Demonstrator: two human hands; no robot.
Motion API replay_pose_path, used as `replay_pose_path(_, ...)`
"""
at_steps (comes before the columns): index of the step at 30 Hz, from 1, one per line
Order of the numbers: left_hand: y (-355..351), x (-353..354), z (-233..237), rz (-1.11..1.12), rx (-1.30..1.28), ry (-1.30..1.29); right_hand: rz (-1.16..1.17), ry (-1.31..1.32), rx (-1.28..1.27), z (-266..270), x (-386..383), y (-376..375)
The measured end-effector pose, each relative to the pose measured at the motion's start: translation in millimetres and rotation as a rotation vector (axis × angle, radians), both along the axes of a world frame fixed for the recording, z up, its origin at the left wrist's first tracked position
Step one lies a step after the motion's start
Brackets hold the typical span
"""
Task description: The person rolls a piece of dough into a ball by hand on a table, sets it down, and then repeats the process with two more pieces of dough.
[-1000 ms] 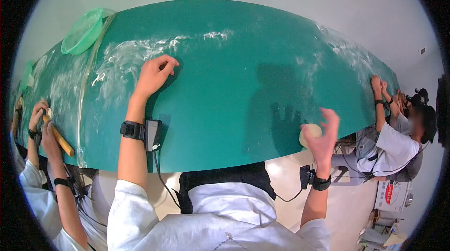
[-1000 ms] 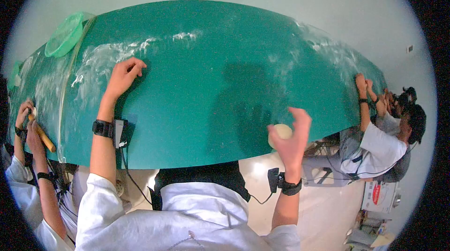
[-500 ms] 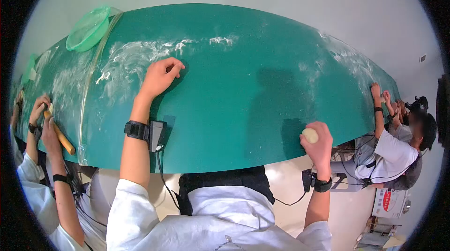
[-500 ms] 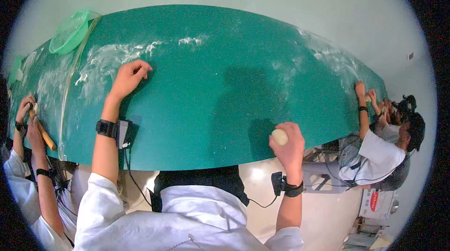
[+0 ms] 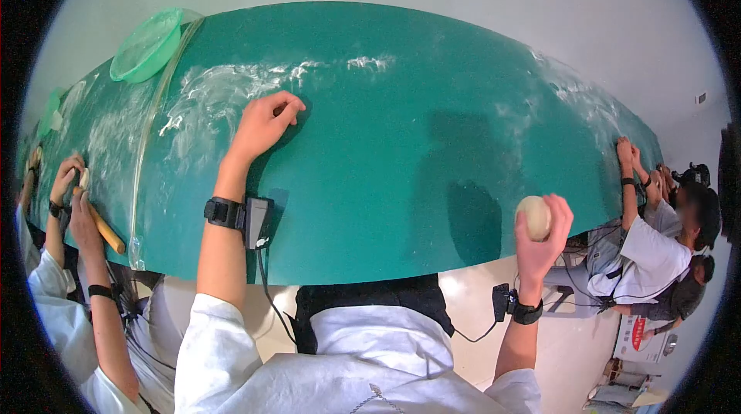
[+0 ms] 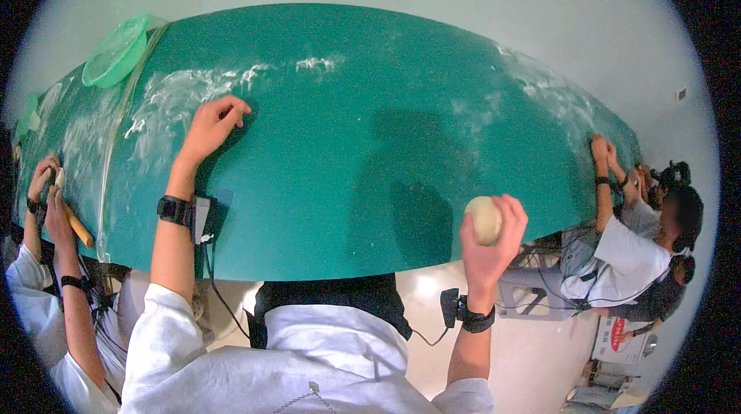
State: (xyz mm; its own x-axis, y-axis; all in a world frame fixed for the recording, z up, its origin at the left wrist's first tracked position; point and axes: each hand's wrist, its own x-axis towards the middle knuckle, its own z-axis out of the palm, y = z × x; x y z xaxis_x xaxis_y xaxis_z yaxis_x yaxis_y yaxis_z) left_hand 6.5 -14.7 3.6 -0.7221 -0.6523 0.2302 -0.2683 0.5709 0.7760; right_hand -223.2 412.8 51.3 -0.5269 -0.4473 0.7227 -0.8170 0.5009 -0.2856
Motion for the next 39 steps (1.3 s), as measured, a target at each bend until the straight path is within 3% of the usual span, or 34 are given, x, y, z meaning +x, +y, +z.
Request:
replay_pose_path(2, -2, -2, -2, 0.017, 0.013, -0.024, 0.001, -0.012, -0.019, 2, 6, -4)
replay_pose_path(4, -4, -3, -3, 0.011, 0.005, -0.02, 0.103, -0.238, 0.408, -5, 4, 0)
replay_pose_path(9, 0, -2, 0, 0.027, 0.014, -0.023, 0.129, -0.244, 0.289, -12, -10, 11)
replay_pose_path(11, 2, 0, 2, 0.007, 0.029, -0.008, -0.013, 0.024, 0.05, -5, -2, 7)
replay_pose_path(14, 0, -1, 2, 0.007, 0.013, -0.027, 0.016, -0.009, 0.041, 9, 9, -6)
replay_pose_path(15, 0, -2, 3, 0.001, 0.012, -0.025, 0.077, -0.167, 0.171, 4, 7, -2)
replay_pose_path(16, 1, -2, 4, 0.01, 0.01, -0.039, 0.071, -0.164, 0.171, -1, 5, 3)
replay_pose_path(18, 2, -3, 4, 0.023, 0.008, -0.045, 0.113, -0.292, 0.445, -7, -2, 11)
replay_pose_path(22, 1, 0, 2, 0.011, 0.006, -0.014, 0.118, -0.223, 0.257, -5, -6, 15)
replay_pose_path(24, 1, 1, -1, -0.001, 0.024, -0.014, 0.009, -0.08, 0.001, 6, 0, 10)
replay_pose_path(26, -2, -2, -2, 0.002, 0.04, -0.017, -0.011, -0.019, 0.092, 11, 13, 1)
replay_pose_path(28, -2, -3, -3, -0.007, 0.017, 0.0, 0.049, -0.071, 0.367, -20, 14, 6)
replay_pose_path(30, -1, -3, -4, 0.002, -0.002, 0.029, 0.038, 0.05, 0.251, -39, 7, 12)
replay_pose_path(32, -2, -2, -3, 0.002, 0.004, 0.006, 0.113, -0.024, 0.107, -48, -1, 21)
replay_pose_path(35, -3, -1, -4, -0.003, -0.001, 0.008, 0.048, 0.044, -0.035, -23, 10, 15)
replay_pose_path(38, -1, -2, -1, -0.008, 0.038, -0.017, 0.079, 0.021, 0.194, -8, 23, 1)
replay_pose_path(39, -1, -3, -1, -0.016, 0.033, -0.01, 0.119, -0.139, 0.267, -17, 24, 0)
